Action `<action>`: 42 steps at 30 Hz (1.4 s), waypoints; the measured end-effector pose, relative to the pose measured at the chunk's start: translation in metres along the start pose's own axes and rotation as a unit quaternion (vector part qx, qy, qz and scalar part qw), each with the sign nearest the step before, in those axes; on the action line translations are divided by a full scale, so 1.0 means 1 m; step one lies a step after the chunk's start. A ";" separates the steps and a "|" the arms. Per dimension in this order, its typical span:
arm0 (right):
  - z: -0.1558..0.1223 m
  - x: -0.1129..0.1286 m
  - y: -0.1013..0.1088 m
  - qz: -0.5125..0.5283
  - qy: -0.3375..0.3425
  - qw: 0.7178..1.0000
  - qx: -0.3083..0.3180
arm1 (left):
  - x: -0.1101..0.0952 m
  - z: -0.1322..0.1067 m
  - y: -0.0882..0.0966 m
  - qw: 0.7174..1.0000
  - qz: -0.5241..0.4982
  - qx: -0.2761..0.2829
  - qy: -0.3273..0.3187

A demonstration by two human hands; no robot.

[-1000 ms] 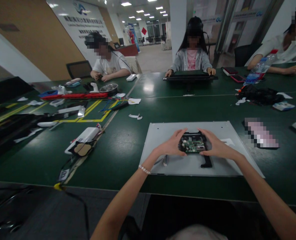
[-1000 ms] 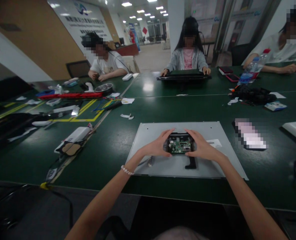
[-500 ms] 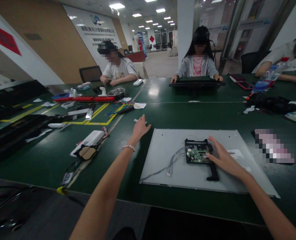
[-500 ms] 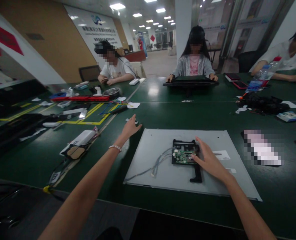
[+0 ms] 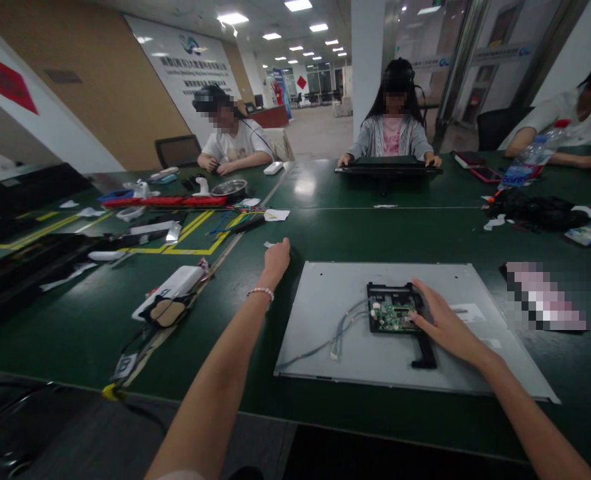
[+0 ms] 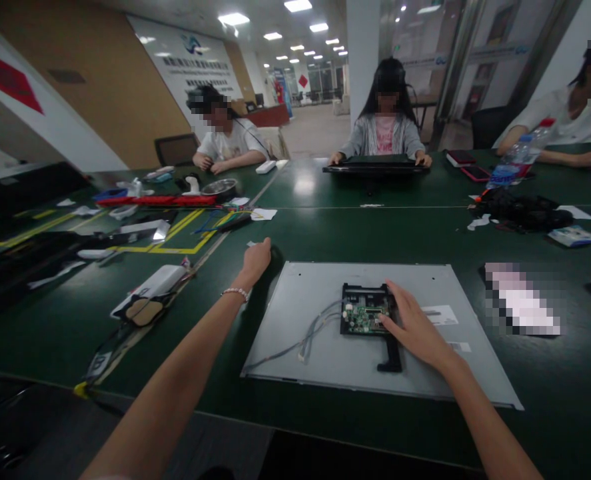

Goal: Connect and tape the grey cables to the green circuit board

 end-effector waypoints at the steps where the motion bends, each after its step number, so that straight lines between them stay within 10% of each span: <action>1: 0.000 0.000 0.000 -0.001 0.000 1.000 0.000 | 0.001 -0.001 0.001 1.000 0.003 -0.002 -0.003; 9: -0.001 0.001 0.000 -0.012 0.004 1.000 -0.001 | 0.008 -0.018 0.019 0.999 0.014 -0.027 -0.016; 16: 0.002 0.007 0.009 -0.047 0.031 0.998 -0.034 | -0.005 -0.080 0.028 0.991 -0.019 -0.074 -0.112; 27: 0.072 0.102 -0.012 0.004 0.135 0.990 -0.047 | -0.070 -0.200 0.062 0.893 -0.164 -0.243 -0.342; 42: 0.075 0.114 -0.016 0.089 0.109 0.982 -0.122 | -0.082 -0.236 0.078 0.871 -0.206 -0.239 -0.378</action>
Point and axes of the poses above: each hand's wrist, its own z-axis towards the middle knuckle, its own y-axis out of the back of the hand, x = y × z, the point moved 5 cm from there along z, towards the middle knuckle, and after that the axes turned 11 degrees about y, right-handed, at the moved point
